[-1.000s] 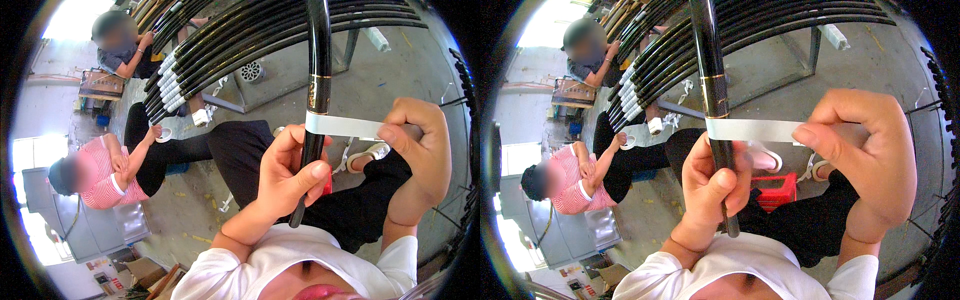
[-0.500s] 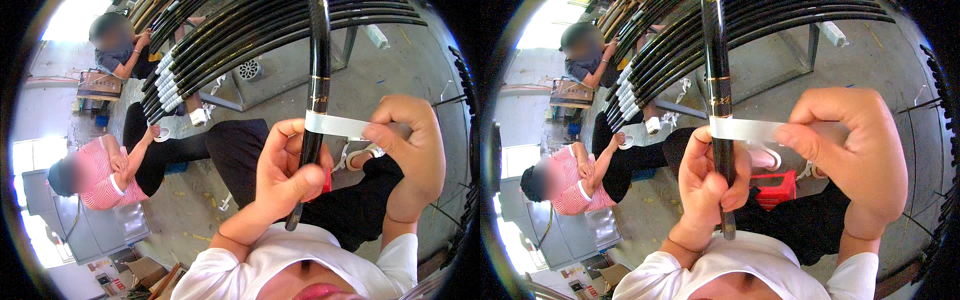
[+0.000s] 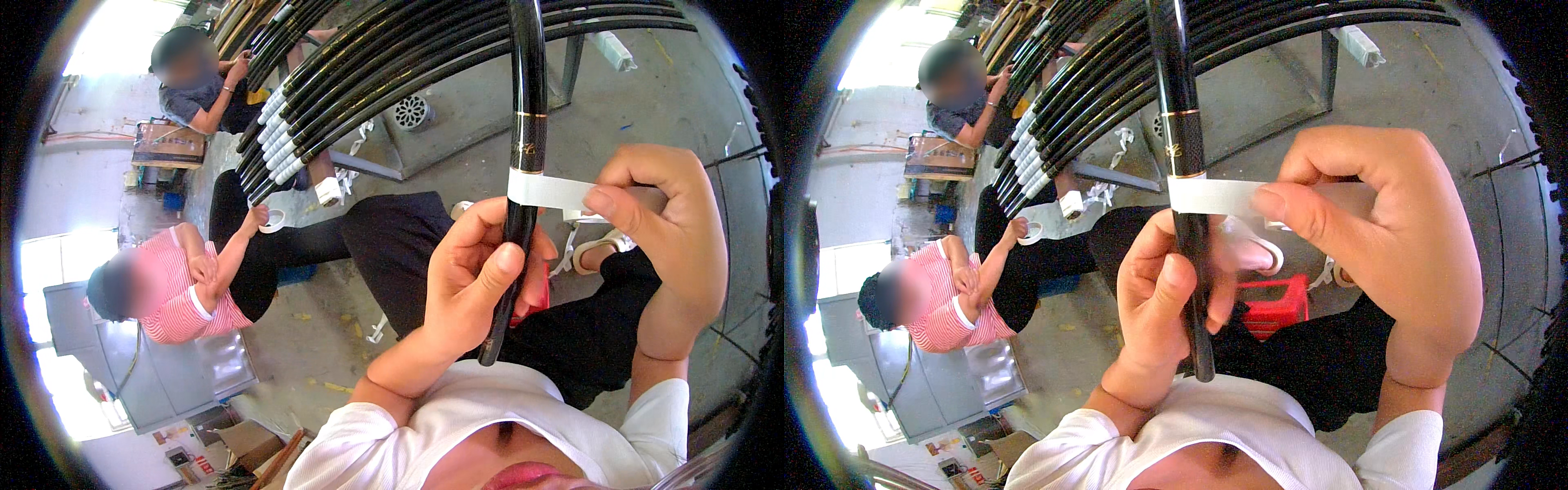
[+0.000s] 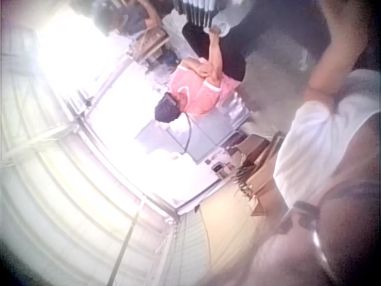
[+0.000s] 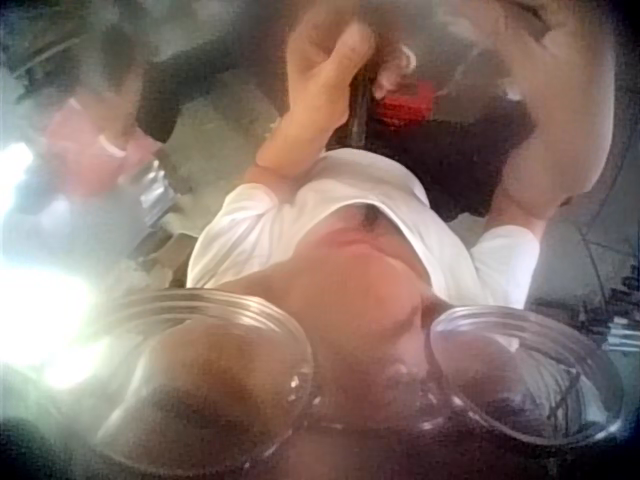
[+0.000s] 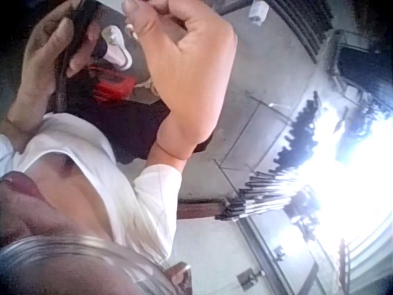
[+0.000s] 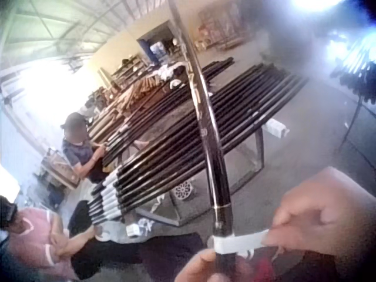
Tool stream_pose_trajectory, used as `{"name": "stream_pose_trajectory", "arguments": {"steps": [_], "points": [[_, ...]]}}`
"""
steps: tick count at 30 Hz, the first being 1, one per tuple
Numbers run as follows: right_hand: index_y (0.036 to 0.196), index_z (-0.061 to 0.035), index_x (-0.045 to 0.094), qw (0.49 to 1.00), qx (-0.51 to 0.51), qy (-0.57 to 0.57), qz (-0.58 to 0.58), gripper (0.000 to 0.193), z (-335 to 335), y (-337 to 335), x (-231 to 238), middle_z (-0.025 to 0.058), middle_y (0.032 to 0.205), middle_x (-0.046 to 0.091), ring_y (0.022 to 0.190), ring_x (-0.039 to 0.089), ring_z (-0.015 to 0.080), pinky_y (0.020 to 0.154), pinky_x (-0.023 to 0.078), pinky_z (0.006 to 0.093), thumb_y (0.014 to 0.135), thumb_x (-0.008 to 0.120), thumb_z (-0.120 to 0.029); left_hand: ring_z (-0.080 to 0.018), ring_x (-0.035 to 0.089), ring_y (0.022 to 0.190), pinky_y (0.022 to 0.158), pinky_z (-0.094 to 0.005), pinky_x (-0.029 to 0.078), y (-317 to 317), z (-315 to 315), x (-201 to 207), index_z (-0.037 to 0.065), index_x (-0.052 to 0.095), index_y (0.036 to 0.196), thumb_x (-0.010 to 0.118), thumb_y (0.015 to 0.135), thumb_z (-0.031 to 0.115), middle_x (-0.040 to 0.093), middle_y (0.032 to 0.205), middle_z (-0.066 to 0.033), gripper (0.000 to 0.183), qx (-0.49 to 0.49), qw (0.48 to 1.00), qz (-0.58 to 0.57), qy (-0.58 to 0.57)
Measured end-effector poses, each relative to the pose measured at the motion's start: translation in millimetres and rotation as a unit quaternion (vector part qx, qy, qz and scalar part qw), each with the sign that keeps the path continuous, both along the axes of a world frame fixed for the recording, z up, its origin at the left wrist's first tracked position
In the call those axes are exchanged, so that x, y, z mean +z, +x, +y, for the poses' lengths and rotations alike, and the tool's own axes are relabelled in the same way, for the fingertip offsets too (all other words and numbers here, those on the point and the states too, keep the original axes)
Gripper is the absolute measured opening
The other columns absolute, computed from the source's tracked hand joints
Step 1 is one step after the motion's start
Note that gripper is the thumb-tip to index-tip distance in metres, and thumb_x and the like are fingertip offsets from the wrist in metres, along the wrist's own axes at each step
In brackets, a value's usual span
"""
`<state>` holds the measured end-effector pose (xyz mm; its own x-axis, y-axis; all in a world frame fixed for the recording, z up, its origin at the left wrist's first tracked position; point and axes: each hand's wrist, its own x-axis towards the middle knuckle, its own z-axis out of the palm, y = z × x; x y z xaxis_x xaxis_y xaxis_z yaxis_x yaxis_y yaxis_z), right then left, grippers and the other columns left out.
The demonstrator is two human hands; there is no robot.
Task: The person wraps white tape around a black pole multiple times and then places the pole onto a rack with others.
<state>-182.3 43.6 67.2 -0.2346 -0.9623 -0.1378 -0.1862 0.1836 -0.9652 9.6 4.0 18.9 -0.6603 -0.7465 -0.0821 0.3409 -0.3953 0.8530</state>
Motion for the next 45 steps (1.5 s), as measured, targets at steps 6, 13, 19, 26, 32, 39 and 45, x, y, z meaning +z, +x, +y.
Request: {"name": "stream_pose_trajectory", "arguments": {"steps": [6,13,19,26,32,39,45], "points": [[0.068,0.0013,0.058,0.998,0.038,0.043,0.022,0.03,-10.0,-2.6,-5.0,0.0012,0.067,0.056,0.063,0.052,0.0055,0.052,0.041,0.0198,0.077,0.072,-0.024,-0.0116,0.051,0.049,0.04,-0.0234,0.041,-6.4,0.7,-6.3,0.002,0.039,0.11,0.069,0.077,-0.002,0.053,0.092,-0.0099,0.045,0.077,0.997,0.012,-0.013],[0.077,0.0012,0.062,0.992,0.08,-0.046,-0.081,0.037,-25.9,5.7,-24.3,0.0009,0.072,0.06,0.069,0.054,0.0056,0.061,0.043,0.02,0.077,0.071,-0.035,-0.0237,0.066,0.07,0.057,-0.0295,0.056,-3.2,-0.4,-6.3,0.002,0.039,0.114,0.059,0.088,0.009,0.061,0.099,-0.0212,0.033,0.029,0.997,0.074,-0.01],[0.098,0.0033,0.067,0.981,0.071,-0.158,-0.086,0.032,-33.7,14.6,-42.7,0.0033,0.078,0.063,0.073,0.057,0.0079,0.066,0.045,0.0214,0.08,0.07,-0.023,-0.012,0.057,0.06,0.052,-0.0257,0.049,0.0,-1.4,-11.7,0.001,0.039,0.118,0.063,0.087,0.013,0.056,0.089,-0.0107,0.041,0.016,0.995,0.027,-0.093],[0.097,0.0022,0.068,0.973,0.084,-0.126,-0.176,0.03,-37.6,13.9,-44.5,0.0013,0.078,0.065,0.071,0.054,0.0052,0.063,0.042,0.0197,0.08,0.07,-0.023,-0.0135,0.059,0.056,0.046,-0.022,0.047,-3.6,-4.5,8.6,0.002,0.04,0.106,0.065,0.082,-0.001,0.058,0.094,-0.013,0.035,0.055,0.997,-0.04,-0.026],[0.104,0.0015,0.067,0.978,0.041,-0.163,-0.121,0.04,-35.9,20.4,-44.7,-0.0022,0.077,0.061,0.063,0.048,0.0014,0.053,0.033,0.0169,0.079,0.069,-0.03,-0.0144,0.06,0.06,0.052,-0.0247,0.05,4.4,-3.9,-3.1,-0.003,0.047,0.108,0.059,0.09,0.023,0.061,0.097,-0.0156,0.034,0.06,0.976,-0.128,-0.166],[0.107,0.0031,0.064,0.952,0.108,-0.15,-0.244,0.026,-32.6,11.4,-33.9,0.0048,0.094,0.067,0.086,0.06,0.0078,0.078,0.048,0.0228,0.083,0.064,-0.007,-0.0125,0.057,0.06,0.057,-0.0222,0.048,8.4,-18.3,-0.2,0.0,0.044,0.12,0.051,0.094,0.027,0.059,0.085,-0.0087,0.038,-0.074,0.995,0.013,-0.069],[0.106,0.0027,0.065,0.958,0.066,-0.184,-0.207,0.037,-39.5,15.7,-37.5,-0.0033,0.071,0.056,0.06,0.044,0.0016,0.053,0.03,0.0173,0.08,0.068,-0.024,-0.0091,0.056,0.061,0.05,-0.0225,0.045,9.6,-17.3,6.2,0.002,0.039,0.12,0.058,0.09,0.016,0.057,0.085,-0.004,0.038,-0.004,0.993,-0.092,-0.076]]}}
